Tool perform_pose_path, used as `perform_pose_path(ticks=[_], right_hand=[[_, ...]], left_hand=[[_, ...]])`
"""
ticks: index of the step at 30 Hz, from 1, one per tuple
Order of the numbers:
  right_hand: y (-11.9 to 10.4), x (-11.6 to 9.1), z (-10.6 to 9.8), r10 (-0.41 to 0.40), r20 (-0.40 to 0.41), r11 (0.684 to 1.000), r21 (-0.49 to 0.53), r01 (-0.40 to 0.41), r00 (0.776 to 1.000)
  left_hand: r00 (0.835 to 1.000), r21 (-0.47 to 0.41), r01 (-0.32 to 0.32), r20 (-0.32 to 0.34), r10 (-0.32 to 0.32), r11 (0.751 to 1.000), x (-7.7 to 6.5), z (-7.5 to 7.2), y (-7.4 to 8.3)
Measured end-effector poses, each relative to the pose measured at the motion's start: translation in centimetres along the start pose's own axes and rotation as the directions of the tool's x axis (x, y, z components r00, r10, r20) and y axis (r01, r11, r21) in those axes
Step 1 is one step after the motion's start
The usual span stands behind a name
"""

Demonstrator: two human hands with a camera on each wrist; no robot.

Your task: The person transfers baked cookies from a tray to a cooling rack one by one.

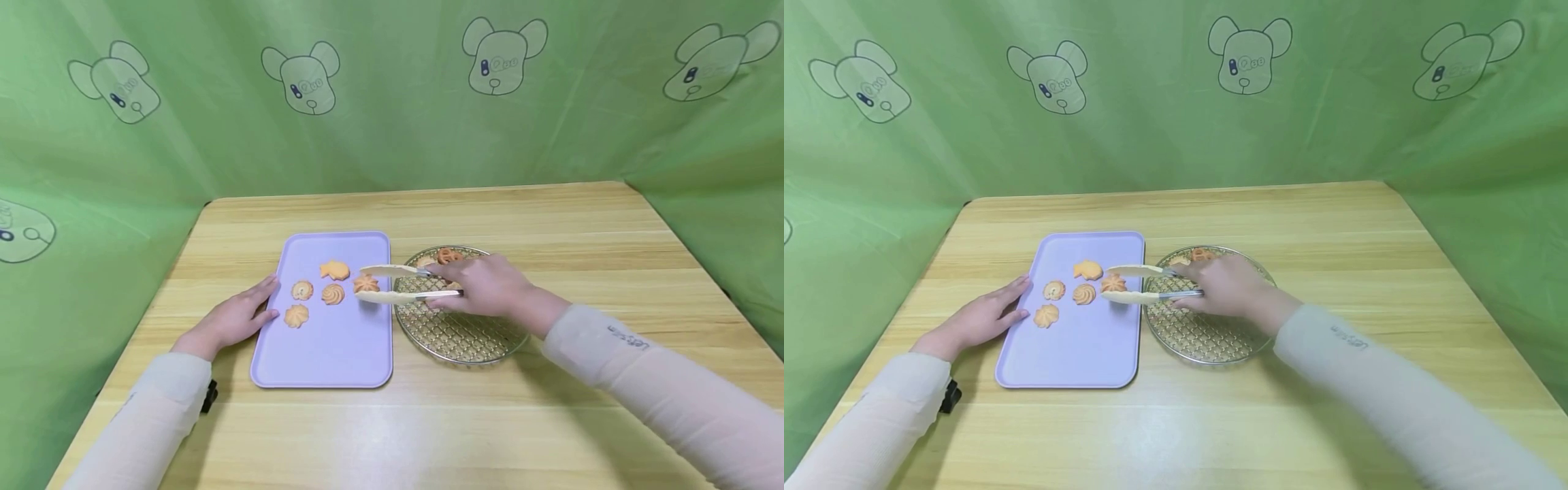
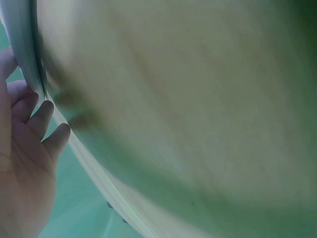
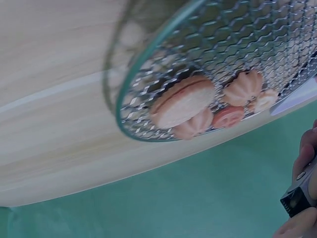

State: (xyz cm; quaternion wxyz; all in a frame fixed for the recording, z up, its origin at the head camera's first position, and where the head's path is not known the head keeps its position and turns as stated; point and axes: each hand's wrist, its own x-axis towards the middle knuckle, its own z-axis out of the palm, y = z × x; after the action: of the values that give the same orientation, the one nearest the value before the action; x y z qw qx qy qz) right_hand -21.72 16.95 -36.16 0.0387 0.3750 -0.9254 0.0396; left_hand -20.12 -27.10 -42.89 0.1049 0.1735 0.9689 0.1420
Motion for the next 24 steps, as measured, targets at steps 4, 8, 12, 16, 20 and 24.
perform_pose_path(ticks=[4,8,12,16,20,24], right_hand=[[0.7,-0.5,-0.1,0.012,-0.001,1.0,0.003,-0.012,1.0],[1.2,-1.0,-0.3,0.018,-0.01,1.0,0.005,-0.018,1.0],[1.7,-1.4,-0.5,0.034,0.0,0.999,0.0,-0.034,0.999],[2.2,-1.8,-0.7,0.046,0.012,0.999,-0.01,-0.045,0.999],[2.6,-2.1,-0.9,0.063,0.025,0.998,-0.006,-0.063,0.998],[2.9,-2.5,-1.0,0.076,0.031,0.997,-0.011,-0.075,0.997]], left_hand=[[1.0,-0.002,-0.002,-0.002,0.002,1.0,0.0,0.0,0.0],[1.0,-0.001,-0.002,-0.002,0.002,1.0,0.0,0.0,0.0],[1.0,-0.001,-0.003,-0.002,0.003,1.0,0.0,-0.1,0.1],[1.0,-0.004,-0.003,-0.003,0.003,1.0,-0.1,-0.1,0.2],[1.0,-0.006,-0.002,-0.004,0.002,1.0,-0.1,-0.1,0.2],[1.0,-0.005,-0.006,-0.007,0.006,1.0,-0.1,0.0,0.1]])
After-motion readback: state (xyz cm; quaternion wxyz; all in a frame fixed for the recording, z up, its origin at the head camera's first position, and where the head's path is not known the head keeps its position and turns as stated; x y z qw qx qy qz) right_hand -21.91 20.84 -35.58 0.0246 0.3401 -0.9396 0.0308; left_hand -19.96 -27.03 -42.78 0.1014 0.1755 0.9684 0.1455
